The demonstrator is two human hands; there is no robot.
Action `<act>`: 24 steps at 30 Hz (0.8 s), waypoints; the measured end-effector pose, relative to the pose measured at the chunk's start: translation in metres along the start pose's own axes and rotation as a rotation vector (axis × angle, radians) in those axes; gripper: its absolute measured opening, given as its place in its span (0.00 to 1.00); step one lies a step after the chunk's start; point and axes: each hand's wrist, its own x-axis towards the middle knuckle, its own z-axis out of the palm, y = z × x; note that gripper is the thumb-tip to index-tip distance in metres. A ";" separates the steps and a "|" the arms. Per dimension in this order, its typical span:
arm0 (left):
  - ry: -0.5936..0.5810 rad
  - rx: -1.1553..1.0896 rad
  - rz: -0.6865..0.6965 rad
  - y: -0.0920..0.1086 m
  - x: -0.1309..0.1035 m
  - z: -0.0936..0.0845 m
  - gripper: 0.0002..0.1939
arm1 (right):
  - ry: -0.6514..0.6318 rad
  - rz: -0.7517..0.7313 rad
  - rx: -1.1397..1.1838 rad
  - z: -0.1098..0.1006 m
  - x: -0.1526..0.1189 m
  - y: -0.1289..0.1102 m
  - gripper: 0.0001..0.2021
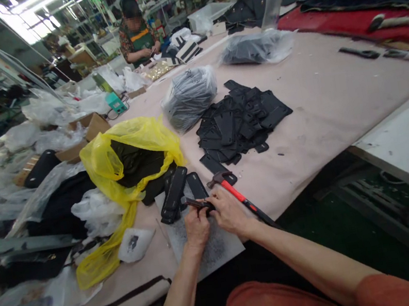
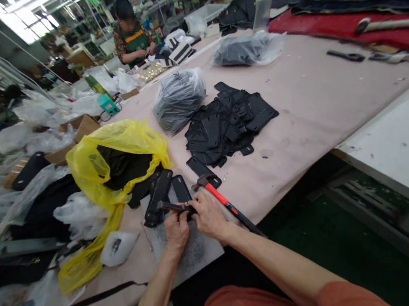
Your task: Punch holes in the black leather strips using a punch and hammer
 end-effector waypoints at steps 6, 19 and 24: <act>-0.020 -0.213 -0.206 -0.009 0.012 -0.017 0.10 | 0.068 0.047 0.094 0.014 -0.003 0.007 0.21; 0.052 -0.153 -0.079 -0.016 -0.007 -0.017 0.10 | 0.030 0.106 -0.001 0.008 0.008 -0.005 0.15; 0.065 -0.118 -0.069 -0.016 -0.006 -0.018 0.10 | -0.005 0.098 -0.059 0.012 0.007 -0.005 0.07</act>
